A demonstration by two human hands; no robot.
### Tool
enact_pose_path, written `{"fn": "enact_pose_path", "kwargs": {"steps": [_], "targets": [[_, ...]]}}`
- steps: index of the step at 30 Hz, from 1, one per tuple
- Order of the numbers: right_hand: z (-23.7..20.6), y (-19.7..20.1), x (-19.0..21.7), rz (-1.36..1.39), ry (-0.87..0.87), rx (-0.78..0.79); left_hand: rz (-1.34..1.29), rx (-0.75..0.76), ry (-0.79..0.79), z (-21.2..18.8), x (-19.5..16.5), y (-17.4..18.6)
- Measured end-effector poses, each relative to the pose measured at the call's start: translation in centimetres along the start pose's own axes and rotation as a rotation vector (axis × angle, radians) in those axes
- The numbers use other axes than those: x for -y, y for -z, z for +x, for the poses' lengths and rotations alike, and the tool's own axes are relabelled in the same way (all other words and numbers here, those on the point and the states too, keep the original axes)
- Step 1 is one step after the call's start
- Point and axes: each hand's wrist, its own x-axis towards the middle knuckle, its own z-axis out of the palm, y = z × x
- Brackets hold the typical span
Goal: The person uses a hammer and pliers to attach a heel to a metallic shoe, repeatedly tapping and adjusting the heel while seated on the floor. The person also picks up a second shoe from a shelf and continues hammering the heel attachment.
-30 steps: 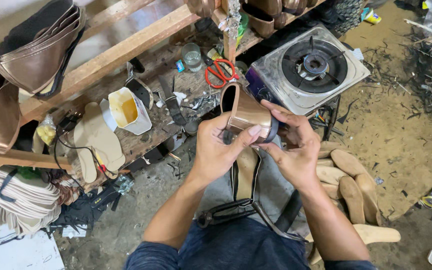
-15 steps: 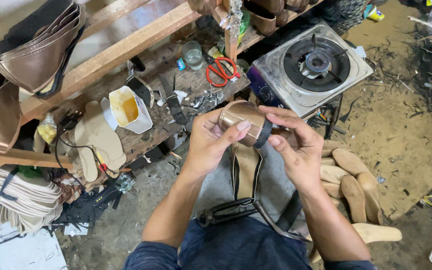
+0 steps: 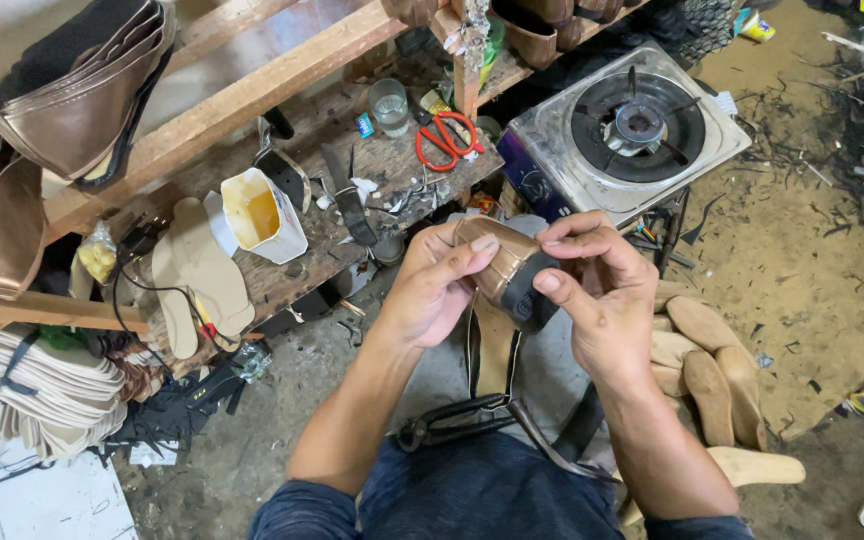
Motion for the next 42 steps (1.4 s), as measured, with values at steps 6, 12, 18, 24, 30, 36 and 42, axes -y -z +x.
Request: {"fn": "enact_pose_path", "kwargs": {"steps": [6,12,18,24,30,36,42], "targets": [[-0.4,-0.4,0.8,-0.088,0.015,-0.023,-0.084,0.027,0.079,0.3,0.3,0.5],[-0.6,-0.5,1.0,-0.147,0.029,-0.037,-0.168,0.024,0.166,0.5,0.8,0.7],[0.0,1.0,1.1,-0.044,-0.008,0.078,0.078,0.048,0.012,0.2,-0.6,-0.7],[0.3,2.6,0.1,-0.024,0.014,0.265,0.763,0.257,-0.129,0.0,-4.7,-2.3],[0.3,2.6,-1.6,0.015,0.000,0.269,1.075,0.311,-0.215,1.3,-6.3,-3.0],[0.6,2.4,-1.7,0.034,-0.037,0.263,1.060,0.338,-0.250,1.5,-6.6,-3.0],[0.6,2.5,-2.3,0.107,-0.072,0.265,1.152,0.336,-0.310,1.9,-6.6,-3.4]]}}
